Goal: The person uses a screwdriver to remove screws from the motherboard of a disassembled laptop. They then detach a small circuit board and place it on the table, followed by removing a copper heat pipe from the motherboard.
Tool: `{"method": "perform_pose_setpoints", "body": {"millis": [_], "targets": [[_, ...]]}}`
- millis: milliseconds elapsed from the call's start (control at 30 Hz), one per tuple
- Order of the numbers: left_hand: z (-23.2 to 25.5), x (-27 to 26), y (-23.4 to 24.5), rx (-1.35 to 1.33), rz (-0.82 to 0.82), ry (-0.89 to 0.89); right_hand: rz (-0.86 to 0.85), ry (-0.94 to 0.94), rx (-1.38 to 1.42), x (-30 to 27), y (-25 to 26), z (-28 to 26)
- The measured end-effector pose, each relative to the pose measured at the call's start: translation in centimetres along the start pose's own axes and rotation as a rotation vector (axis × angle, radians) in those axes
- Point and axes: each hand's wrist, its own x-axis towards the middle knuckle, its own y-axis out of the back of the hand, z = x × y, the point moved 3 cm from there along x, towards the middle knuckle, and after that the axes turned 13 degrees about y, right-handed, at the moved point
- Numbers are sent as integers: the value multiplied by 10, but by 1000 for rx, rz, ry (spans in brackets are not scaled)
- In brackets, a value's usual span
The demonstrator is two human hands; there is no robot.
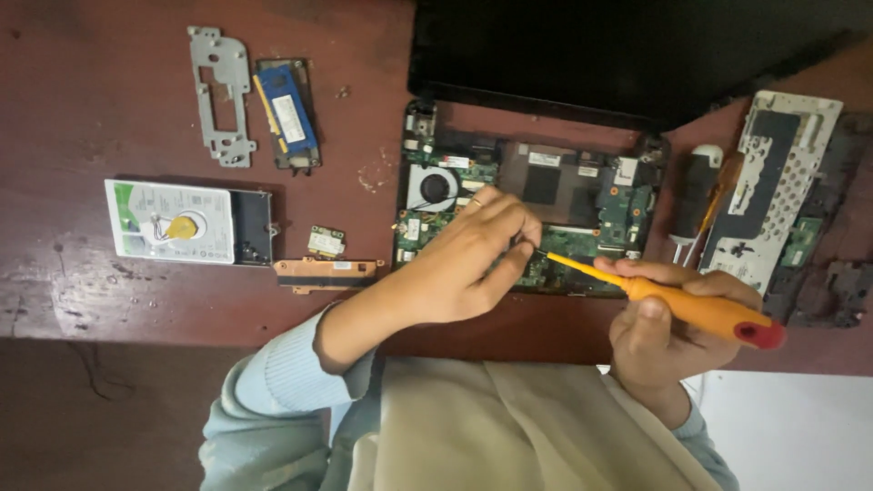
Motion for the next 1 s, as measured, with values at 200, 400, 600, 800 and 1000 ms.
{"method": "perform_pose_setpoints", "body": {"millis": [200, 400, 600, 800, 1000], "targets": [[-7, -5, 12, -2, 48, -54, -39, 54, -9, 9, -14, -3], [-4, -15, 37, 310, 243, -59, -127, 37, -18, 29, -25, -3], [-11, -20, 48, 1019, 601, -18, -346, 270, -138, 53, -66, 0], [-19, -20, 43, 1104, 590, 36, -436, 109, 21, 51, -96, 11], [-23, -19, 41, 1062, 576, 48, -441, 125, -3, 51, -106, 15]]}}
